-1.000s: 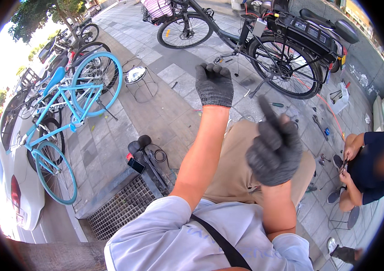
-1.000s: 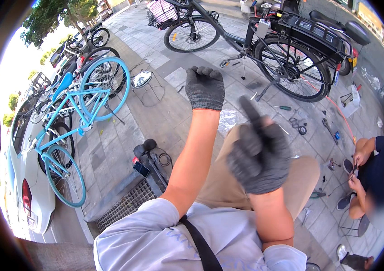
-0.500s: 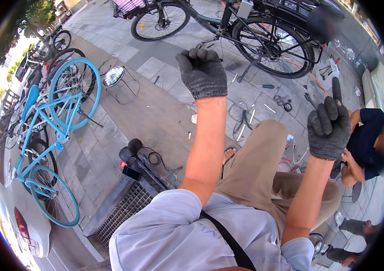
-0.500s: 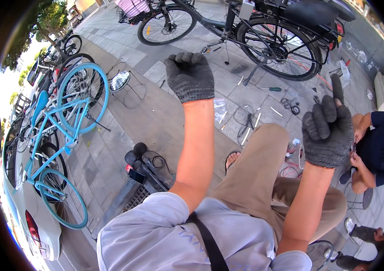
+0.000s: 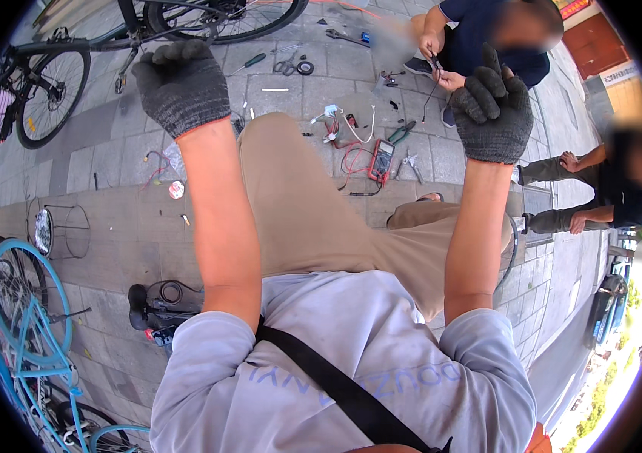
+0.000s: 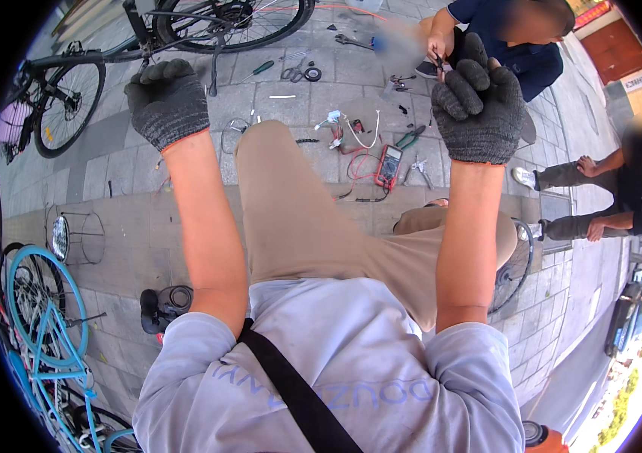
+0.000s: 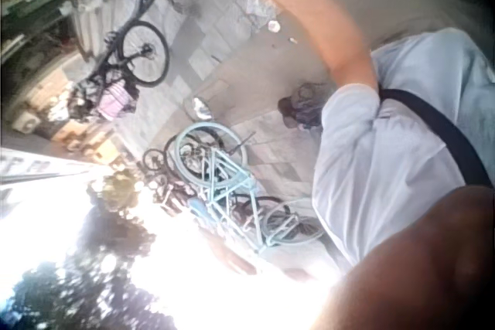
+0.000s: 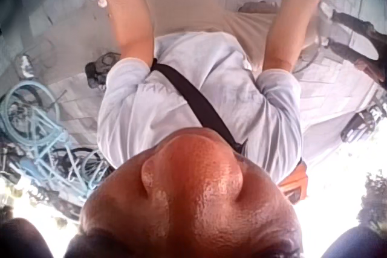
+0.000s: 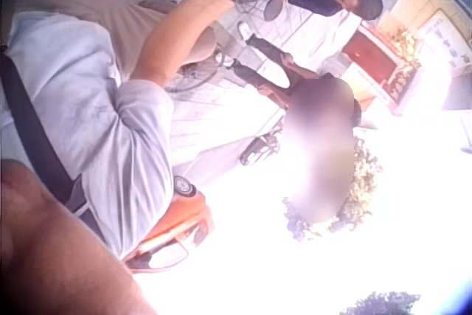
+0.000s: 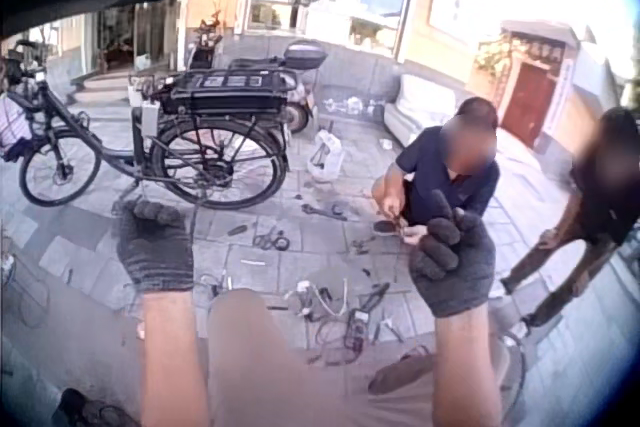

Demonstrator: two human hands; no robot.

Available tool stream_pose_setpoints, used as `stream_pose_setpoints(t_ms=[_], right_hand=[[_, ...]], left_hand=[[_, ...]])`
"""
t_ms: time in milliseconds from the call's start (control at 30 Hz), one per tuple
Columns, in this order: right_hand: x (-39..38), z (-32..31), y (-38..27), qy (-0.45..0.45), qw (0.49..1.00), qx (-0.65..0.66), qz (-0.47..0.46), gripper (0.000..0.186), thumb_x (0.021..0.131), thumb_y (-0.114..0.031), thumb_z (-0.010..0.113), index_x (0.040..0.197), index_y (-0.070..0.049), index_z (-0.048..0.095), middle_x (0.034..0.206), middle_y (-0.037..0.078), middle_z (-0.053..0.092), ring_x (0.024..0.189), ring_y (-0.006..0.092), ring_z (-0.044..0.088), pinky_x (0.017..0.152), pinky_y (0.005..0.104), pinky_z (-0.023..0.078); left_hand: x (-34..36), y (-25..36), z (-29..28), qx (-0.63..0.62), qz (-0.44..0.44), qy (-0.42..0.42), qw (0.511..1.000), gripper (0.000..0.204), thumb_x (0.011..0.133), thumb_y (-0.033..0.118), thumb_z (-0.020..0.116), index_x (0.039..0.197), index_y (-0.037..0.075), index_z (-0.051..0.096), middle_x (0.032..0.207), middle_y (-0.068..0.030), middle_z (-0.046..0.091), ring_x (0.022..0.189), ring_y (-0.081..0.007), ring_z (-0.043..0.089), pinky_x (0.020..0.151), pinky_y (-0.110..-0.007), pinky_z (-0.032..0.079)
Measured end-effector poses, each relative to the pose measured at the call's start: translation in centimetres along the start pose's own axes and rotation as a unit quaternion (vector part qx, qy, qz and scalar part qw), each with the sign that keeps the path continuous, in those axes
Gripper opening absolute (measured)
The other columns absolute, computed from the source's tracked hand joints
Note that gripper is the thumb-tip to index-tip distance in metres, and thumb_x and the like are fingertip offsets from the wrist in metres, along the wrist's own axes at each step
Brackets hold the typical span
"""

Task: The person sits on the sidewalk and works on the electrical wiring of a bicycle, using pliers to strip wire insulation and a multimeter to test connections. They manipulate small wires and connectors while a coworker assists with holding parts.

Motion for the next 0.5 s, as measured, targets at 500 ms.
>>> stream_pose_setpoints(t_ms=[500], right_hand=[[1.2,-29.7,-12.5,0.343,0.730,-0.577,0.131,0.028,0.093,-0.034,0.065,0.105,-0.009,0.069,0.081,0.005,0.067,0.058,0.0155,0.059,0.050,0.0318,0.045]], left_hand=[[-6.0,-29.7,-8.4,0.237,-0.360,0.018,0.902,0.025,0.097,0.040,0.068,0.096,0.016,0.067,0.083,-0.0012,0.066,0.078,-0.0222,0.063,0.070,-0.041,0.051]])
Point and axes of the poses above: each hand's wrist, its own x-axis towards the middle knuckle, its own z-axis out of the palm, y = z × x, the point moved 9 cm from there along x, towards the middle knuckle
